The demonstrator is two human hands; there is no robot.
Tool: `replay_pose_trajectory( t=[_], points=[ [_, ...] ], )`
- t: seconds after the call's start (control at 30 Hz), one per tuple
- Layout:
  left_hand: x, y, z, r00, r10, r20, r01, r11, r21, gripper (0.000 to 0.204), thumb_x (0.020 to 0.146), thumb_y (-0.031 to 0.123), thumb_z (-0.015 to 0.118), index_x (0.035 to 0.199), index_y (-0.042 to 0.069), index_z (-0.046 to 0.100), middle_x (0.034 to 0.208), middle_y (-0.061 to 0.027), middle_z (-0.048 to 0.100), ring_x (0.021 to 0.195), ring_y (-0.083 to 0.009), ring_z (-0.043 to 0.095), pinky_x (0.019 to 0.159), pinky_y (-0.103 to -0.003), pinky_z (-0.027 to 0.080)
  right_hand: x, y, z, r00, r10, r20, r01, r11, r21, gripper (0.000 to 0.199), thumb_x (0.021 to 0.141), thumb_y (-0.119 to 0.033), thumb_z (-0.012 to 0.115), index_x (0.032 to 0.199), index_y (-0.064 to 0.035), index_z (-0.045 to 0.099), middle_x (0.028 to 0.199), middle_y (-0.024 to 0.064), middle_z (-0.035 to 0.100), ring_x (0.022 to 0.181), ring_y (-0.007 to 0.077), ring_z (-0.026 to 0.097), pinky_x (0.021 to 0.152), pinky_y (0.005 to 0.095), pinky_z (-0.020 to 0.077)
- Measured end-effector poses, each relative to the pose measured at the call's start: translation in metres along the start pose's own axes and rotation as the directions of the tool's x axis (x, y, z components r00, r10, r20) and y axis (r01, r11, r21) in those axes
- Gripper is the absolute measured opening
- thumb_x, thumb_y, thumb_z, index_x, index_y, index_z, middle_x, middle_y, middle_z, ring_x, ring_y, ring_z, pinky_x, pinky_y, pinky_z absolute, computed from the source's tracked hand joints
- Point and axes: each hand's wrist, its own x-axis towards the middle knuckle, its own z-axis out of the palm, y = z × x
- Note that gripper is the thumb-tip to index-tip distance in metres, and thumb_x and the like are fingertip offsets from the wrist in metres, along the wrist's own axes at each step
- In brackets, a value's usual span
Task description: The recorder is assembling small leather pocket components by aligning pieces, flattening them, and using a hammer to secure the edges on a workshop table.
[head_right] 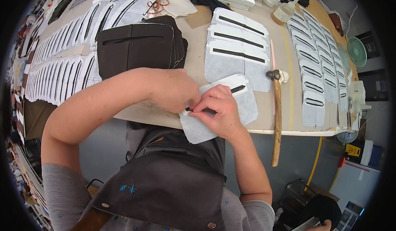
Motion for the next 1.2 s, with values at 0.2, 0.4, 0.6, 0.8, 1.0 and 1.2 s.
replay_pose_trajectory(
  t=[0.2,0.4,0.6,0.8,1.0,1.2],
  points=[
    [0.009,0.004,-0.015,0.977,-0.061,0.205,0.058,0.998,0.02,0.018,0.083,0.012,0.062,0.094,0.014,0.077,0.086,-0.0091,0.074,0.085,-0.0303,0.068,0.092,-0.043,0.048,0.004,-0.012,-0.005,0.997,0.057,0.055,-0.058,0.998,0.019,0.021,0.068,-0.009,0.09,0.077,-0.0127,0.071,0.079,-0.0027,0.067,0.083,0.0209,0.059,0.089,0.0369,0.042],
    [0.013,0.009,-0.011,0.979,-0.076,0.187,0.059,0.994,0.092,0.008,0.08,0.009,0.064,0.076,0.013,0.068,0.076,-0.0057,0.069,0.076,-0.0275,0.063,0.092,-0.038,0.043,0.003,-0.017,-0.013,0.984,0.157,0.082,-0.153,0.987,-0.049,0.02,0.068,-0.005,0.088,0.077,-0.0108,0.071,0.08,0.0,0.07,0.082,0.0212,0.06,0.088,0.0349,0.0432],
    [0.0,0.004,0.01,0.999,0.019,-0.036,-0.007,0.949,0.316,0.008,0.081,0.009,0.066,0.08,0.014,0.072,0.077,-0.0035,0.069,0.073,-0.0209,0.062,0.088,-0.034,0.04,0.001,-0.014,-0.007,0.983,0.174,0.057,-0.171,0.983,-0.061,0.02,0.07,-0.005,0.088,0.078,-0.0091,0.07,0.08,0.0013,0.069,0.082,0.0222,0.059,0.089,0.0352,0.042],
    [-0.014,-0.017,0.045,0.886,0.309,-0.344,-0.119,0.872,0.476,0.012,0.088,0.013,0.062,0.09,0.015,0.074,0.091,0.001,0.063,0.089,-0.0196,0.059,0.089,-0.033,0.043,0.005,-0.013,-0.004,0.974,0.209,0.093,-0.196,0.972,-0.134,0.015,0.075,-0.01,0.085,0.079,-0.0109,0.07,0.079,0.0001,0.067,0.081,0.023,0.059,0.092,0.0381,0.0406],
    [-0.024,-0.038,0.064,0.759,0.464,-0.456,-0.224,0.844,0.487,0.016,0.085,0.018,0.063,0.099,0.016,0.07,0.094,0.0027,0.059,0.091,-0.0181,0.056,0.091,-0.034,0.046,0.006,-0.016,-0.002,0.972,0.212,0.098,-0.199,0.972,-0.125,0.014,0.076,-0.011,0.084,0.079,-0.011,0.071,0.081,0.0004,0.067,0.084,0.0228,0.059,0.092,0.0388,0.0387],
    [-0.035,-0.046,0.087,0.729,0.476,-0.492,-0.142,0.809,0.571,0.019,0.083,0.019,0.065,0.102,0.017,0.065,0.108,0.0024,0.06,0.102,-0.019,0.058,0.099,-0.036,0.047,0.003,-0.014,0.0,0.977,0.19,0.094,-0.177,0.975,-0.135,0.014,0.076,-0.012,0.084,0.079,-0.011,0.071,0.082,0.0007,0.065,0.085,0.0231,0.058,0.092,0.0383,0.0382]
  ],
)
